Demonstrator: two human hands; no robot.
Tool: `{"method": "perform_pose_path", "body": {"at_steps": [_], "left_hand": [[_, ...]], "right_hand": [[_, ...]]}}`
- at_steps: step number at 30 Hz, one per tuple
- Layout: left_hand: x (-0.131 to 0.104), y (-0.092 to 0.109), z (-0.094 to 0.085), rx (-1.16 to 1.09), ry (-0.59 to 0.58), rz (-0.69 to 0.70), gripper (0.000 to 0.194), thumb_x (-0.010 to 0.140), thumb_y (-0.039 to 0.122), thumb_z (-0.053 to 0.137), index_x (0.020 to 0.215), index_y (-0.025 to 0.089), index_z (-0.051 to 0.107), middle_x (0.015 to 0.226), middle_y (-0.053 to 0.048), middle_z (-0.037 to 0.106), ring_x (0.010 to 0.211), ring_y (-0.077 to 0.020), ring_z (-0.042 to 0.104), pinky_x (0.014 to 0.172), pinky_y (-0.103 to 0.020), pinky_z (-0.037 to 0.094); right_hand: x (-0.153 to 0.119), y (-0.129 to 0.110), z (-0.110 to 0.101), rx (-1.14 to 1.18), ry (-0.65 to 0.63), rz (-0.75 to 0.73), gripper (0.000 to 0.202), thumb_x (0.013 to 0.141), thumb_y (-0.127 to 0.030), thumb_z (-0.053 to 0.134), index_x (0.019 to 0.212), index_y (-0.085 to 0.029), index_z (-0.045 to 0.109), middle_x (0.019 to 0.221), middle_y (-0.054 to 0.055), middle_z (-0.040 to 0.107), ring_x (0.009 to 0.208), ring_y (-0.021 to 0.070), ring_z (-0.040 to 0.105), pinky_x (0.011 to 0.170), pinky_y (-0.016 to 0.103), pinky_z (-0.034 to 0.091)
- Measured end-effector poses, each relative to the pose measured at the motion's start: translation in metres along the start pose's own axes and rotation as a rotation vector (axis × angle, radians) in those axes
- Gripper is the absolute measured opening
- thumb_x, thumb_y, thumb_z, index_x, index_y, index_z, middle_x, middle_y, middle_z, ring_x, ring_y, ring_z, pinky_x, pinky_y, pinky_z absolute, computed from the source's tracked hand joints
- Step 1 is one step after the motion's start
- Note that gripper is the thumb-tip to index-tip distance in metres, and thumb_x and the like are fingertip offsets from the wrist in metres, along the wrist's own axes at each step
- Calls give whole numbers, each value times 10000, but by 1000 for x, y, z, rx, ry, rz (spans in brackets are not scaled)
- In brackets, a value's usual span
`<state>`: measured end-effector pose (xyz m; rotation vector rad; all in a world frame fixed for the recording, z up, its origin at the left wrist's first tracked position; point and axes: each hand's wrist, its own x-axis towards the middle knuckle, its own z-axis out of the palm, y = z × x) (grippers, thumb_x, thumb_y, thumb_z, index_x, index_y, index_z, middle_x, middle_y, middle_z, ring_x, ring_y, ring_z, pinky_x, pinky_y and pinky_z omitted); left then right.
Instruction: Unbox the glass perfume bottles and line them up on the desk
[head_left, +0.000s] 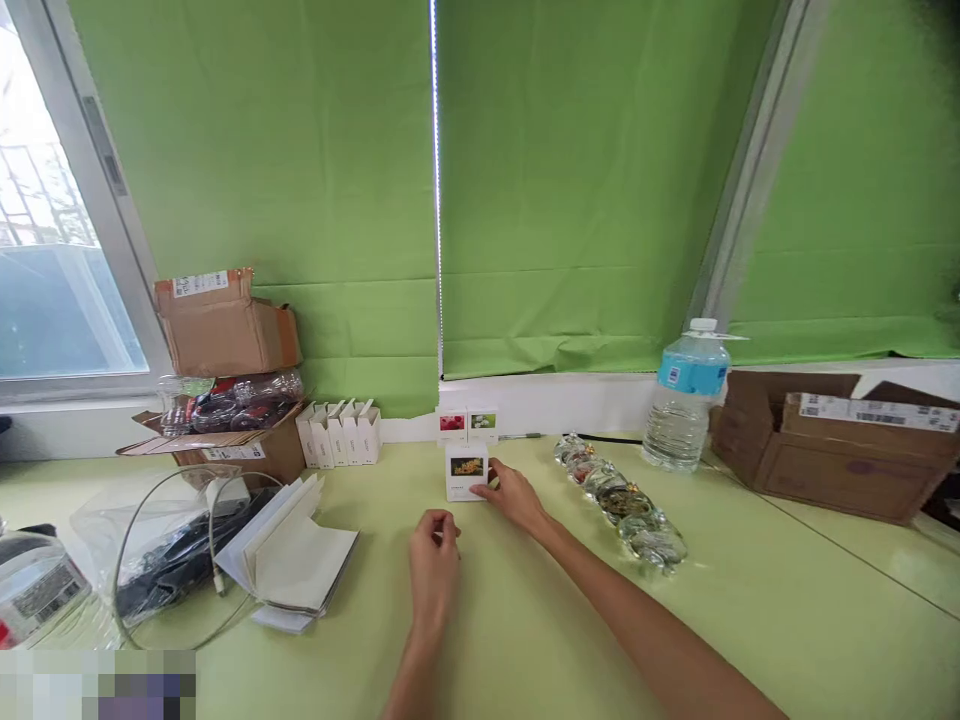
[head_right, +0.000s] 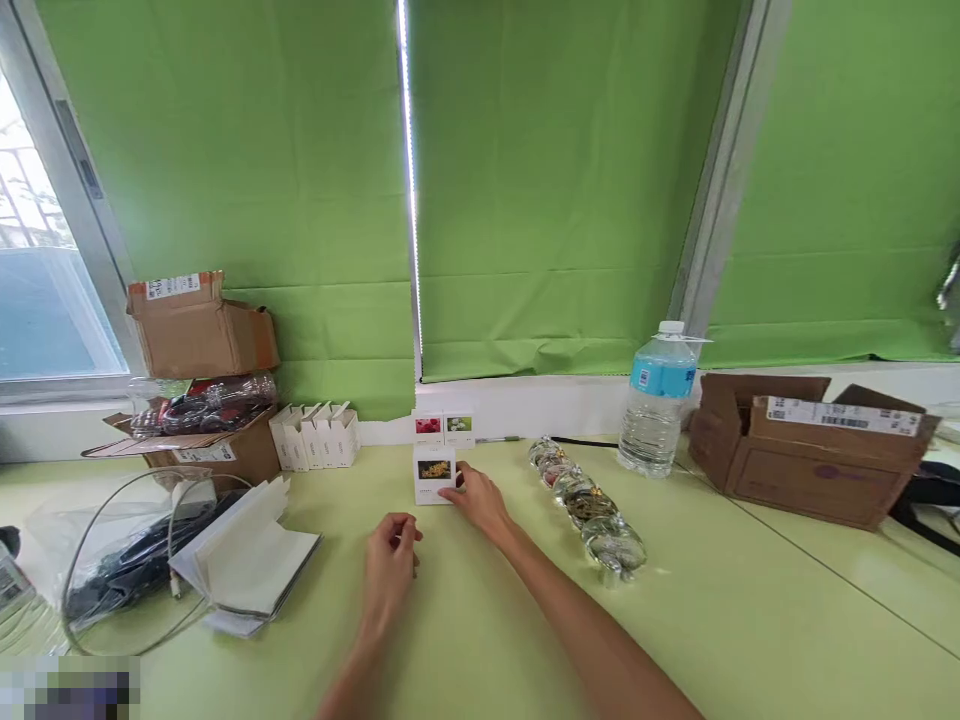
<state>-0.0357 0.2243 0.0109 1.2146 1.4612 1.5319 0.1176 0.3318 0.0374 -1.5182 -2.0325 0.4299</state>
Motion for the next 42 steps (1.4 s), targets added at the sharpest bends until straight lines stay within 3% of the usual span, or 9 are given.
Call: {"method": "perform_pose_path", "body": {"at_steps": [5,10,15,22,26,30,33,37,42], "left_hand": [[5,1,7,156,-15,6,226,829,369,478,735,199,595,653,-16,627,527,-134,519,515,-239,338],[10,1,8,380,-48,-28,249,866,372,417,773,231,600,687,-24,665,576,-165,562,534,-252,310],[11,2,9,438,-50,-36,248,872,373,422,808,230,614,733,-42,691,608,-177,590,550,-261,302],[10,1,9,368,-9,-10,314,902,417,387,787,220,602,683,-39,666,585,-175,578,538,-262,301],[9,1,7,328,35,-1,383,926,458,330,787,217,593,693,-41,659,600,-172,577,537,-258,313],[9,3,3,208,68,-34,478,938,512,248,804,203,587,708,-65,651,594,-181,570,529,-268,326],[10,6,-1,67,116,-55,510,949,502,193,838,193,582,736,-74,651,623,-183,584,564,-272,362],[10,10,-7,-24,149,-78,458,947,493,233,862,196,571,731,-53,645,621,-172,560,603,-268,382],[8,11,-10,16,79,-69,332,899,464,398,897,185,578,756,-46,656,656,-174,544,606,-261,373]], "right_hand": [[64,-3,15,-74,47,64,413,776,-439,646,1114,-213,577,981,48,685,850,191,629,688,247,404],[99,6,42,-162,143,207,510,796,-572,568,1074,-146,607,1163,162,592,996,260,587,777,313,406],[101,14,58,-215,165,226,537,767,-623,564,1033,-163,636,1137,142,598,1003,265,574,789,324,404],[79,-1,49,-205,200,156,508,837,-587,466,765,-137,691,915,158,668,823,244,613,696,307,409],[75,-33,51,-122,148,-13,501,891,-518,395,692,-161,683,735,103,690,733,213,619,677,282,417],[76,-90,72,-28,58,-259,394,892,-473,433,897,-184,700,1050,72,673,816,159,630,749,245,445],[83,-132,89,-11,-22,-395,345,841,-460,536,1014,-203,689,1353,67,490,828,129,636,837,252,445],[107,-170,99,-51,-98,-468,456,763,-446,637,1131,-177,648,1500,96,276,1076,219,582,940,295,406],[122,-189,97,-125,-152,-483,375,787,-355,617,1086,-132,658,1385,137,452,1132,270,551,937,305,404]]}}
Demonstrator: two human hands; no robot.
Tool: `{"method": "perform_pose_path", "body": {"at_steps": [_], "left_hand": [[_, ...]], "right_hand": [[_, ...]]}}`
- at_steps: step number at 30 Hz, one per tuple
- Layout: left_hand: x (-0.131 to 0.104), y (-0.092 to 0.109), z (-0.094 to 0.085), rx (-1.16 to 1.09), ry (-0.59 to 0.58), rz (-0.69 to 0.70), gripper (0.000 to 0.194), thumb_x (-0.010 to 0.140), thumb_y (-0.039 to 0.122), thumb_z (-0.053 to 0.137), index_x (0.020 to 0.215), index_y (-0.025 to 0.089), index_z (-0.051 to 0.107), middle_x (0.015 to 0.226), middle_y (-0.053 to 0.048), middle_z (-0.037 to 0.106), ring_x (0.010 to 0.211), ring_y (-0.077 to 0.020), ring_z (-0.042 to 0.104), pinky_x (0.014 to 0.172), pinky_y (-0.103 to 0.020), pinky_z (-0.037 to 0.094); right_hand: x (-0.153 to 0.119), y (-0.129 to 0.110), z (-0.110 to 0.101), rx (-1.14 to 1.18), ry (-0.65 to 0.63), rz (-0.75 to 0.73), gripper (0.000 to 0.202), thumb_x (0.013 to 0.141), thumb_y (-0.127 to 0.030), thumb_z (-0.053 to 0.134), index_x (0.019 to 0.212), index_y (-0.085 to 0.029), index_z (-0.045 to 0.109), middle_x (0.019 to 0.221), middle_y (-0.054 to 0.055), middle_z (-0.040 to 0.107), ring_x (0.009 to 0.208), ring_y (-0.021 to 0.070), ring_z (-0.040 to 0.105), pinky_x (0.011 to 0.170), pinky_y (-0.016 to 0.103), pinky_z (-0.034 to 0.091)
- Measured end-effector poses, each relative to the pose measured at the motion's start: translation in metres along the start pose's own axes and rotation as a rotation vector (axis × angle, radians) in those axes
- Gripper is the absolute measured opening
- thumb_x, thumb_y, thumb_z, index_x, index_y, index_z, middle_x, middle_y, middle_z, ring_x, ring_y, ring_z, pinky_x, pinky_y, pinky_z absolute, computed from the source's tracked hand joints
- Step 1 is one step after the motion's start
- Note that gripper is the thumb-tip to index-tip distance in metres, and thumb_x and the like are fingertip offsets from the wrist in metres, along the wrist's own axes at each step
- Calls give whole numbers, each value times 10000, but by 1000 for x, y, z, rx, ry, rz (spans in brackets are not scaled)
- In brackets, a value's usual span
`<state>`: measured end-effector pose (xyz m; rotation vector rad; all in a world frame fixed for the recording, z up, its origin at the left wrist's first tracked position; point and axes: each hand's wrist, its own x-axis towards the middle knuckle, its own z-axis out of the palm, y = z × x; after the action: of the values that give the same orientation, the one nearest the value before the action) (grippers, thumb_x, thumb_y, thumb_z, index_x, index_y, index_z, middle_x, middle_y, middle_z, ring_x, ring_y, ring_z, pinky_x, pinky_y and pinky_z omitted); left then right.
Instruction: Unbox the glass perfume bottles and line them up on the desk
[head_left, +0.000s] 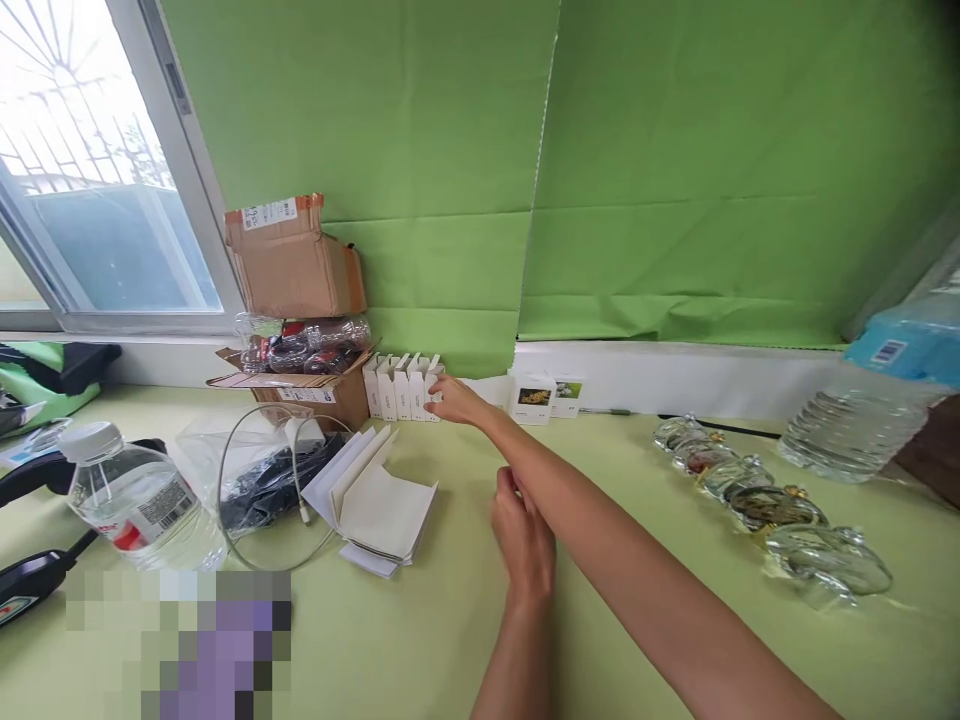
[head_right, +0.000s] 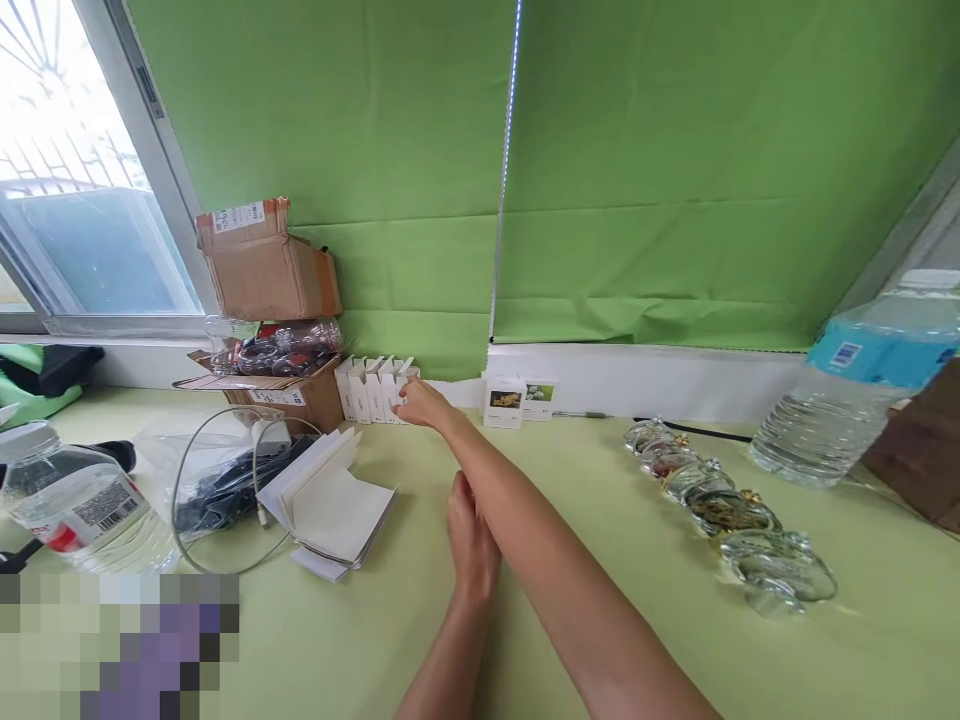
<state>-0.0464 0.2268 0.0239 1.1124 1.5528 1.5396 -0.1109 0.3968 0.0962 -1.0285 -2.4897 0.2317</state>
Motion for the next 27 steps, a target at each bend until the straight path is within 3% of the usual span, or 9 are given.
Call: {"method": "perform_pose_path", "body": {"at_steps": [3,6,12,16,19,23,27], "left_hand": [[0,-1,1,39,8,29,324,906,428,379,929,175,579,776,-50,661,659,-170,554,600,-259,375],[0,-1,2,57,26,70,318,924,388,329,942,181,571,789,-52,662,660,-170,576,588,-259,380],[-1,0,4,63,67,110,263,899,332,377,1038,172,533,951,-100,657,812,-198,627,699,-290,422],[-1,-1,5,91,47,117,343,858,385,449,1124,174,493,1047,-106,635,727,-184,615,691,-303,426],[-4,-1,6,114,-19,126,328,846,379,449,1099,179,508,1013,-91,644,700,-178,604,669,-299,429],[-14,6,6,137,-164,179,297,799,253,452,1077,209,549,1044,-59,656,650,-146,589,656,-278,445],[-29,18,7,170,-278,247,373,727,242,536,1099,245,574,1081,-32,663,625,-142,584,642,-276,464]], "right_hand": [[-14,-6,-5,-41,-12,-15,286,835,-262,549,1052,-112,657,1234,147,576,1085,263,573,929,312,405],[-46,-8,-16,-78,-2,-34,252,877,-182,455,1002,-114,662,1158,139,614,1088,241,564,941,306,399],[-148,6,-62,-141,109,16,372,916,-114,297,1121,-154,604,1222,100,573,1083,193,555,944,304,410],[-221,11,-87,-202,216,145,330,909,-230,381,1164,-173,582,1234,109,555,1071,230,560,925,333,418],[-261,2,-93,-211,178,249,352,901,-298,412,1192,-177,568,1195,118,574,1040,249,578,892,342,428],[-285,-16,-93,-140,116,309,445,886,-339,441,1292,-160,480,1246,143,538,1060,268,577,868,349,440],[-293,-25,-96,-29,144,305,438,892,-344,438,1301,-188,458,1362,140,450,1157,259,527,906,343,431]]}}
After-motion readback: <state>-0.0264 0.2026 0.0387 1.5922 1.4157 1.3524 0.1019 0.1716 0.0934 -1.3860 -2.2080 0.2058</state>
